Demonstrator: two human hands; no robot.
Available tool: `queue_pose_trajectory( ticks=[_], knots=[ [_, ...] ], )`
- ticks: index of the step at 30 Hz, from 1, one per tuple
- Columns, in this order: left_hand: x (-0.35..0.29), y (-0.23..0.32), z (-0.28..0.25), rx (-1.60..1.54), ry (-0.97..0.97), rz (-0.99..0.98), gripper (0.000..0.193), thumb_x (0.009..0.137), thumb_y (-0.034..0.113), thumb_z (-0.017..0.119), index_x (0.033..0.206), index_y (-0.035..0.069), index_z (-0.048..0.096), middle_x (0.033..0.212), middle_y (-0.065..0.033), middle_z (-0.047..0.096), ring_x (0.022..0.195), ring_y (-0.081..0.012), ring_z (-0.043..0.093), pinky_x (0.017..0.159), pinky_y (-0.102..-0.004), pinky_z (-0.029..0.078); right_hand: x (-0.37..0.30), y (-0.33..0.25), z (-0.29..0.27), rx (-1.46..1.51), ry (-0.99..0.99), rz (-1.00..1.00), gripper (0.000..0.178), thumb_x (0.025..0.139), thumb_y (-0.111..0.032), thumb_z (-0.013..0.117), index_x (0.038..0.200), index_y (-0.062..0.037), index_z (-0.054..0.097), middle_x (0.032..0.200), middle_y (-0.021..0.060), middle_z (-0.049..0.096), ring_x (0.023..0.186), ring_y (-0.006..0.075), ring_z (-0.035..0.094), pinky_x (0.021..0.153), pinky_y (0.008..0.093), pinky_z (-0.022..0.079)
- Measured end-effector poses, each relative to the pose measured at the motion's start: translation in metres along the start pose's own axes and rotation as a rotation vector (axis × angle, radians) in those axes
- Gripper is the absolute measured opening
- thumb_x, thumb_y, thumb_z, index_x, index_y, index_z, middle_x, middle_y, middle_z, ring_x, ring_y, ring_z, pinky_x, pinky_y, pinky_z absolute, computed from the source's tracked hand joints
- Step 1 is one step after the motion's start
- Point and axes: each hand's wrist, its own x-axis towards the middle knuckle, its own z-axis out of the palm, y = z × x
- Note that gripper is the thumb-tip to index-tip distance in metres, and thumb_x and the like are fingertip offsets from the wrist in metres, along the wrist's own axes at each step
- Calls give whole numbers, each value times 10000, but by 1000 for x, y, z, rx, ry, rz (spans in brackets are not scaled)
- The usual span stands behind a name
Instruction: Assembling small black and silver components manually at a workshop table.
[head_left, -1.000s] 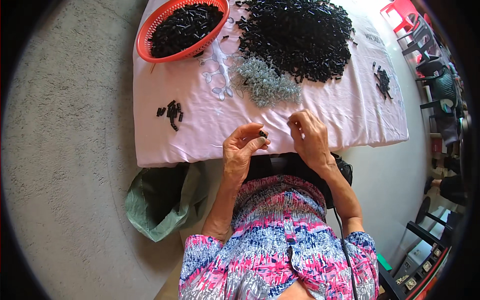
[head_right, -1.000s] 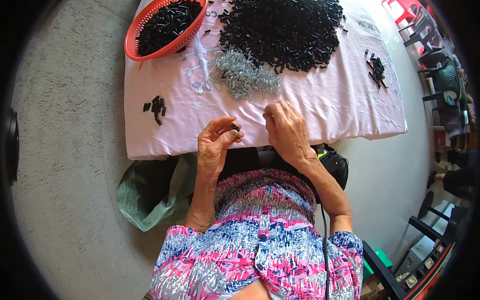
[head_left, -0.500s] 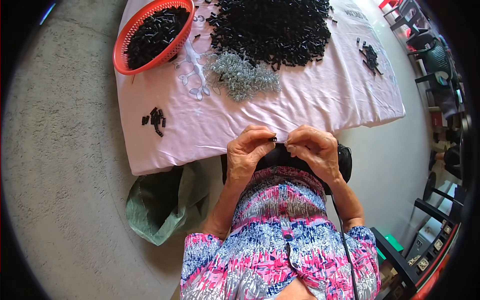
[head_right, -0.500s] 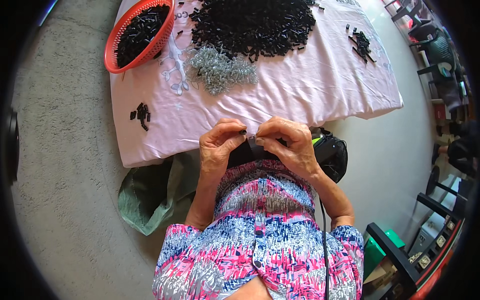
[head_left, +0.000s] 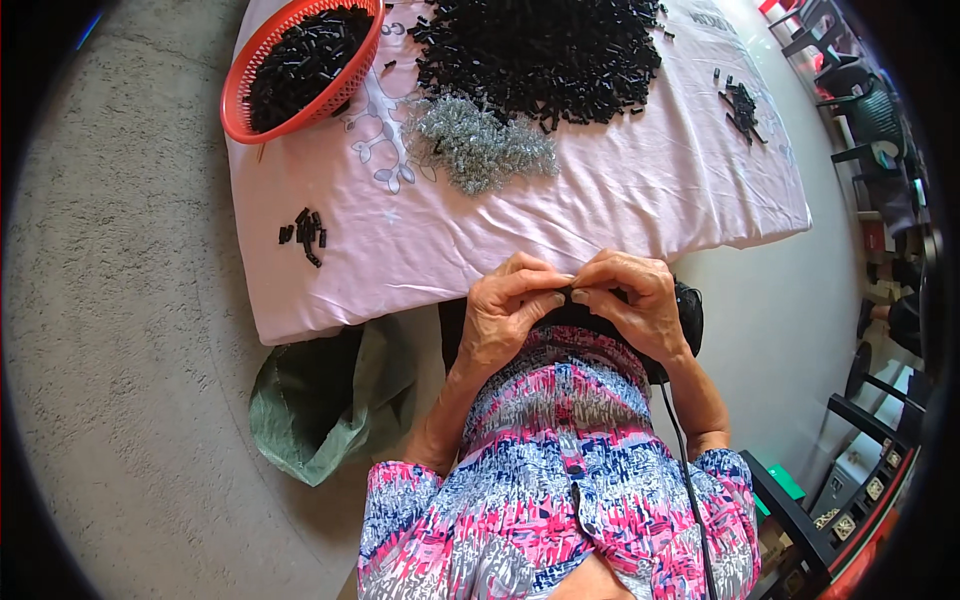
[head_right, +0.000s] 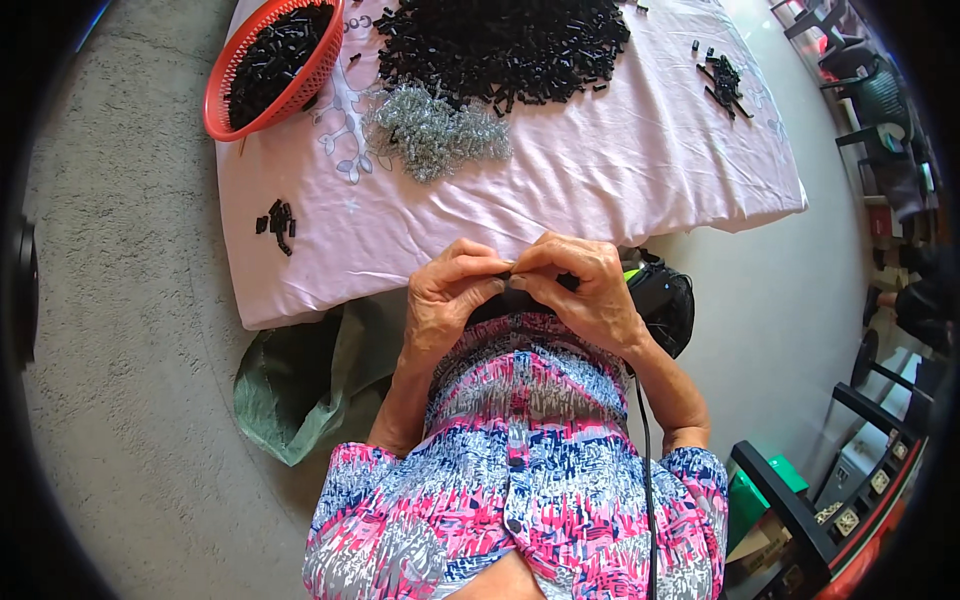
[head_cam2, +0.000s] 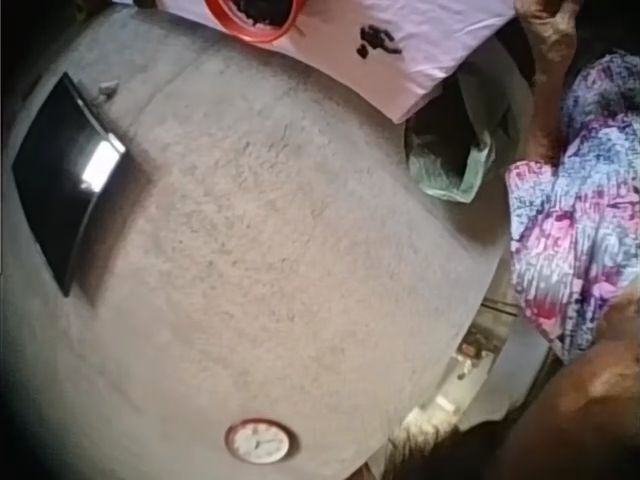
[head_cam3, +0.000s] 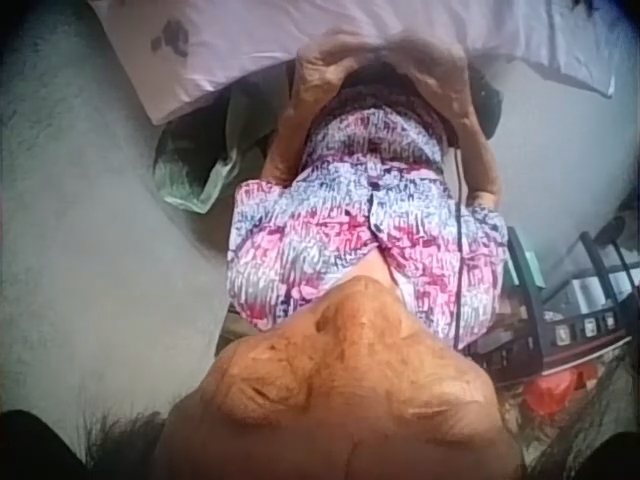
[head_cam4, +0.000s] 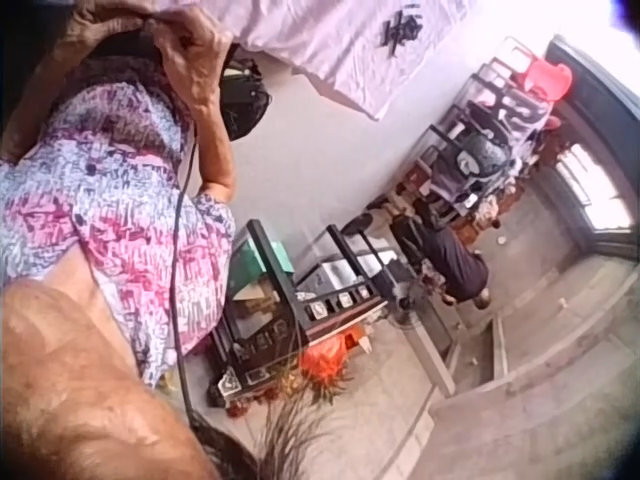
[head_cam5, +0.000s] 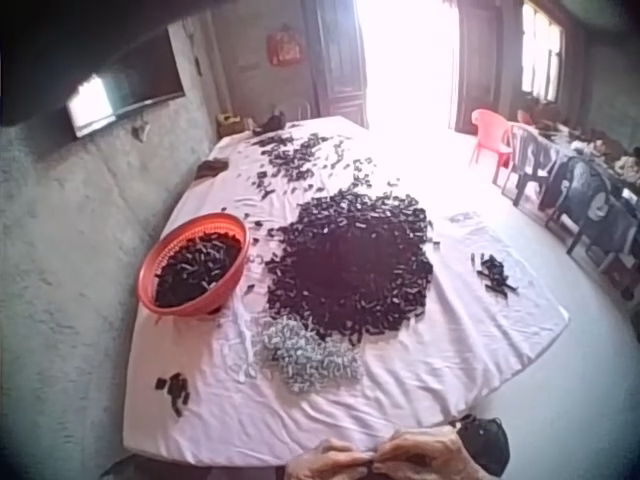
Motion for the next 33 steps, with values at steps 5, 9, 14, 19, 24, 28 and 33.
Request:
queue_pose_trajectory(
  ticks=[5, 9, 14, 19, 24, 28, 33],
  knots=[
    [-1, -7, -3, -124, -46, -10, 227, 812, -94, 687, 1019, -6, 720, 972, -69, 657, 906, -129, 623, 810, -234, 501, 3, -3, -4, 253, -103, 276, 87, 791, 64, 707, 864, 35, 671, 823, 55, 665, 674, 105, 625, 594, 233, 499],
    [2, -6, -6, -154, -67, 61, 204, 814, -101, 681, 1001, -24, 709, 977, -78, 661, 920, -138, 625, 820, -244, 504, 17, -1, -3, 506, -136, 555, 156, 776, 16, 742, 864, 10, 614, 776, 49, 627, 615, 99, 579, 558, 232, 467],
    [0, -4, -12, -303, -41, -30, 177, 865, -71, 646, 1024, -15, 697, 990, -78, 663, 868, -130, 632, 783, -244, 509, 32, -4, -2, 513, -238, 592, 168, 831, -110, 736, 912, 8, 648, 781, 30, 645, 625, 83, 564, 565, 229, 452],
    [9, -26, -18, -770, 124, -29, 174, 953, 52, 613, 1111, -8, 657, 966, -102, 697, 850, -154, 661, 771, -274, 538, 102, 28, -14, -465, 217, -94, 120, 842, -67, 652, 921, -8, 720, 827, 127, 701, 657, 203, 666, 612, 322, 512],
    [10, -28, -19, -720, 129, -20, 182, 949, 50, 621, 1116, -12, 657, 963, -102, 701, 840, -159, 670, 772, -288, 544, 148, 44, -9, -832, 264, -55, 96, 826, -139, 650, 844, -63, 706, 833, 116, 684, 754, 303, 673, 678, 402, 527],
    [11, -31, -19, -760, 138, -19, 188, 946, 47, 625, 1121, -14, 656, 964, -104, 702, 836, -159, 671, 769, -286, 545, 153, 45, 0, -1073, 283, 10, 137, 832, -189, 633, 773, -69, 659, 791, 113, 656, 777, 315, 669, 675, 448, 520],
    [10, -34, -22, -785, 128, -33, 190, 944, 46, 628, 1121, -18, 654, 963, -109, 705, 842, -165, 678, 779, -293, 551, 160, 39, 1, -1194, 216, 23, 146, 816, -169, 608, 758, -54, 677, 801, 136, 669, 779, 336, 680, 661, 468, 529]
  ],
)
